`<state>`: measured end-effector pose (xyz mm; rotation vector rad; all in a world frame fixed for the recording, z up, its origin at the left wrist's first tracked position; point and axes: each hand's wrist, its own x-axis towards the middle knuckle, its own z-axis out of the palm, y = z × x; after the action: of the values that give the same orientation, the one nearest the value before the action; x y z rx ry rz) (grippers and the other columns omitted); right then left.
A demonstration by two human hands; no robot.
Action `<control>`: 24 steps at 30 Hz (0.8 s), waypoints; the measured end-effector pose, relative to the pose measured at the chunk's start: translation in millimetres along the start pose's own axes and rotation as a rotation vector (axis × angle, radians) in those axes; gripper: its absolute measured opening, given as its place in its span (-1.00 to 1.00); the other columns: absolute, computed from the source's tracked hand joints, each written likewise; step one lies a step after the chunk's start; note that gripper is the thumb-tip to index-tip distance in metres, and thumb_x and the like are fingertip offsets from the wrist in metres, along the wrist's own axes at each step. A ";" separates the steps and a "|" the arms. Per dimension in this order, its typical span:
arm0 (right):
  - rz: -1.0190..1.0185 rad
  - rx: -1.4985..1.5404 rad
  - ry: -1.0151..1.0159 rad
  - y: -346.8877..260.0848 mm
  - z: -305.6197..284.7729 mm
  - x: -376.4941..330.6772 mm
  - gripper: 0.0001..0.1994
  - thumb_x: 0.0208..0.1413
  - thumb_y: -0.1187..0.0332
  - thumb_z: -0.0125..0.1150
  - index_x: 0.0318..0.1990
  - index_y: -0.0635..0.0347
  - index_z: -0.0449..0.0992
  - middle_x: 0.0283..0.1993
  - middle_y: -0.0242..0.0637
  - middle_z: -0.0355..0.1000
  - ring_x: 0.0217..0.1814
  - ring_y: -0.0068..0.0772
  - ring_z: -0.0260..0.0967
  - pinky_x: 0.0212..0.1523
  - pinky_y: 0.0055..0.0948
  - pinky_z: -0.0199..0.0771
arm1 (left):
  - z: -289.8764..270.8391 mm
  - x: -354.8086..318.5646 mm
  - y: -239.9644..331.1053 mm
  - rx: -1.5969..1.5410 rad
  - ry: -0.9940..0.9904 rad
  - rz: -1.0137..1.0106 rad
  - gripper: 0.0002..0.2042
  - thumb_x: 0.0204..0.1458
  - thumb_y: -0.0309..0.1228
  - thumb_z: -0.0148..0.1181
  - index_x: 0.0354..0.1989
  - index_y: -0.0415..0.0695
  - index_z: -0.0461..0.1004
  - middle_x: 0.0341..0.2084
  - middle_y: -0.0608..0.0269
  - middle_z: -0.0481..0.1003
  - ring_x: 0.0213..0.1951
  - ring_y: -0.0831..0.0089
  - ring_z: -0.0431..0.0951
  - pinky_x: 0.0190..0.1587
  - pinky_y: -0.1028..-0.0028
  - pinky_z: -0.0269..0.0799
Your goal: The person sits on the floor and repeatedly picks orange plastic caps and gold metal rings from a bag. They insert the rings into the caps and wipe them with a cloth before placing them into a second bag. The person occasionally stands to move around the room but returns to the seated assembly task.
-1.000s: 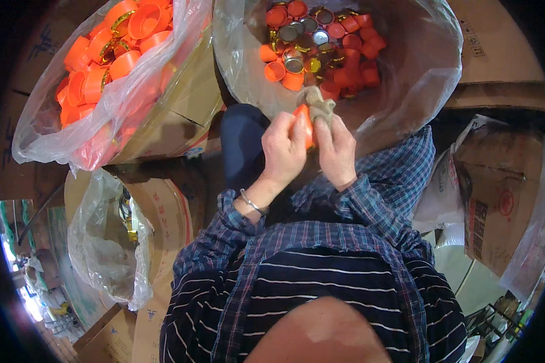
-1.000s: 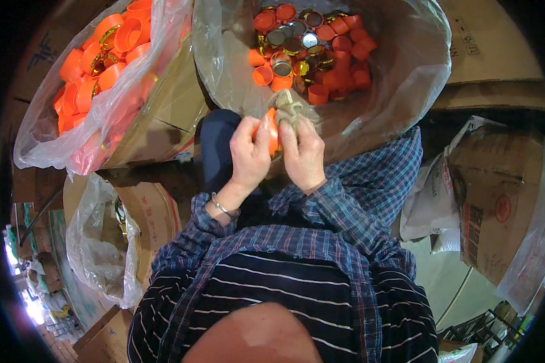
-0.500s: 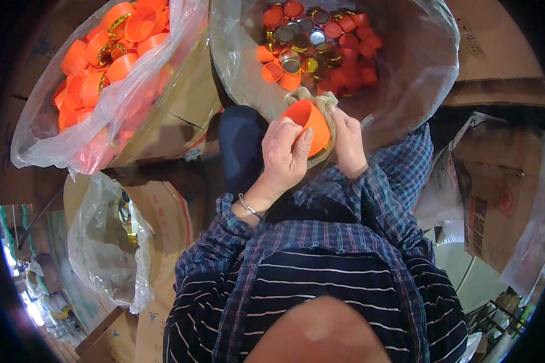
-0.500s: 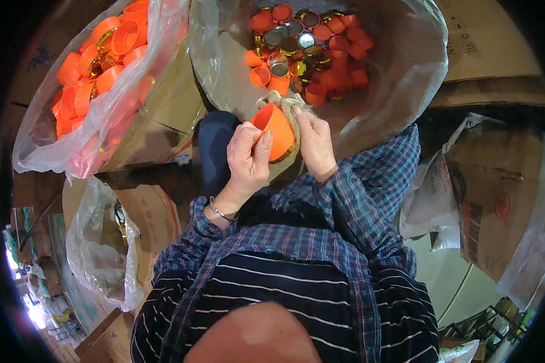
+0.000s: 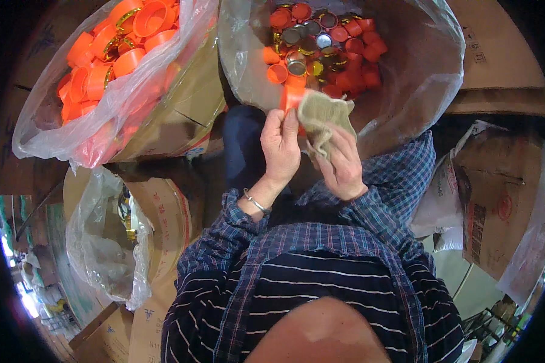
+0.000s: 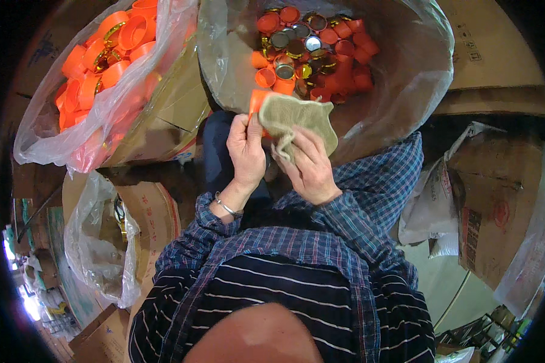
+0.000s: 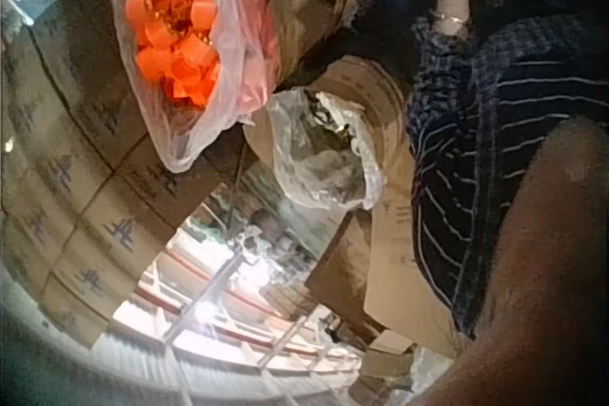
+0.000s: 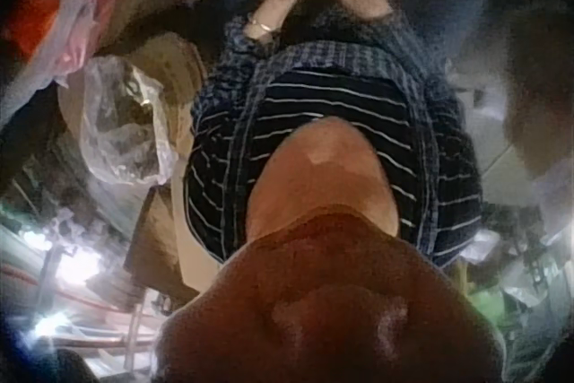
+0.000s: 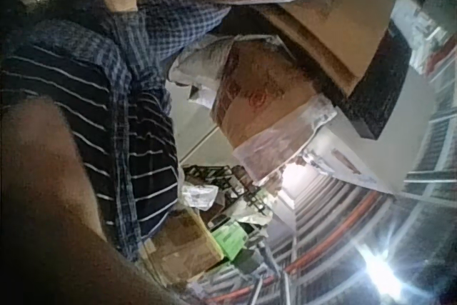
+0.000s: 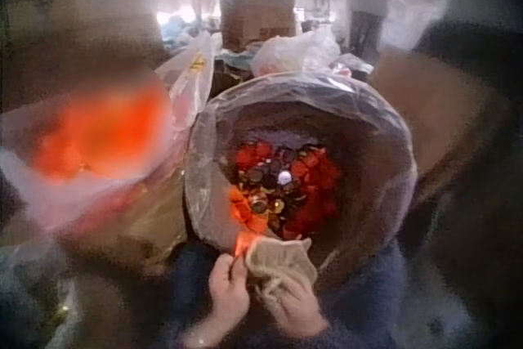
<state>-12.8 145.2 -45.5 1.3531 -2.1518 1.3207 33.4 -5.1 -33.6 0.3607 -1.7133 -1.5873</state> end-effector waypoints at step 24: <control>0.400 0.365 0.299 28.3 39.3 25.5 -0.61 0.40 0.37 -0.16 0.29 0.39 0.26 0.34 -0.03 0.21 0.39 -0.11 0.15 0.38 -0.29 0.07 | 10.6 -3.2 26.4 -1.251 0.193 -0.796 -0.67 0.37 -0.31 -0.12 0.15 -0.26 0.33 0.13 0.12 0.44 0.21 0.32 0.42 0.33 0.22 0.27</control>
<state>-40.7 103.0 -66.4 0.7745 -2.1055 2.0027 35.7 9.7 -9.3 0.5196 -0.1517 -2.7007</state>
